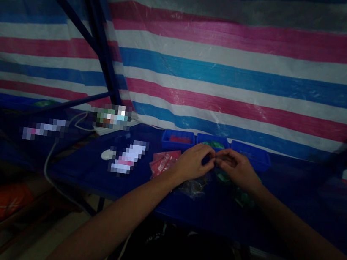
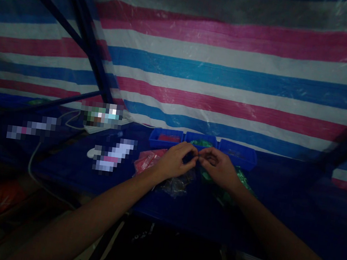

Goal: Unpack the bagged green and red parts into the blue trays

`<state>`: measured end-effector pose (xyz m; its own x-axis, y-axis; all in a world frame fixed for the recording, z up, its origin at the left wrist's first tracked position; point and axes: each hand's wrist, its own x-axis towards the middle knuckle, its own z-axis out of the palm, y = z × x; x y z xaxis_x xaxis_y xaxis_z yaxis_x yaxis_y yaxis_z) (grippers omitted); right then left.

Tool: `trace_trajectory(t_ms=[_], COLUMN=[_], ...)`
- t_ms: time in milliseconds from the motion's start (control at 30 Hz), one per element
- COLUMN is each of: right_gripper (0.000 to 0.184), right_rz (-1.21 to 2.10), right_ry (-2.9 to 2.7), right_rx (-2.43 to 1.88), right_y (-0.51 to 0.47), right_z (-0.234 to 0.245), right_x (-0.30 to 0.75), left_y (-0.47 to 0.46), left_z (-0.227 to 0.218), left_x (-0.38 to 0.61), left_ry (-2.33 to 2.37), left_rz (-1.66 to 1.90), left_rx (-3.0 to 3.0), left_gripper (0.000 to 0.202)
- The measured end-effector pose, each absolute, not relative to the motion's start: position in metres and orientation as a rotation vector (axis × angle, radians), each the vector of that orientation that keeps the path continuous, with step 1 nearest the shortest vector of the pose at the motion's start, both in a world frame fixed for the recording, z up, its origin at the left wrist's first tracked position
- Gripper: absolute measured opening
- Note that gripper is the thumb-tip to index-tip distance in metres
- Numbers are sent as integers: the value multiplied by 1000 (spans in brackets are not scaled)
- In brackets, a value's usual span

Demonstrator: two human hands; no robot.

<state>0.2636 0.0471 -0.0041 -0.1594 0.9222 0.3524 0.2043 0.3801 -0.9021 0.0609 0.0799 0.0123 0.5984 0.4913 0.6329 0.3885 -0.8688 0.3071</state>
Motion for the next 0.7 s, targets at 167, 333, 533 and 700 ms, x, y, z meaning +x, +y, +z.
trace_trajectory(t_ms=[167,333,533,700], right_gripper=[29,34,34,31], right_rz=[816,833,894,838], right_ry=[-1624,-1509,-1375,-1402], right_rx=[-1090,-1136,-1062,-1085], right_y=[47,48,49,50], right_z=[-1,1,0,-1], right_x=[266,268,266,265], left_y=[79,78,81,85], left_z=[15,17,8,4], left_x=[61,62,65,66], left_ry=[809,753,671,679], left_rz=[1124,1158,1084,1091], left_rx=[2600,2475,2316,2276], left_gripper=[10,14,39,39])
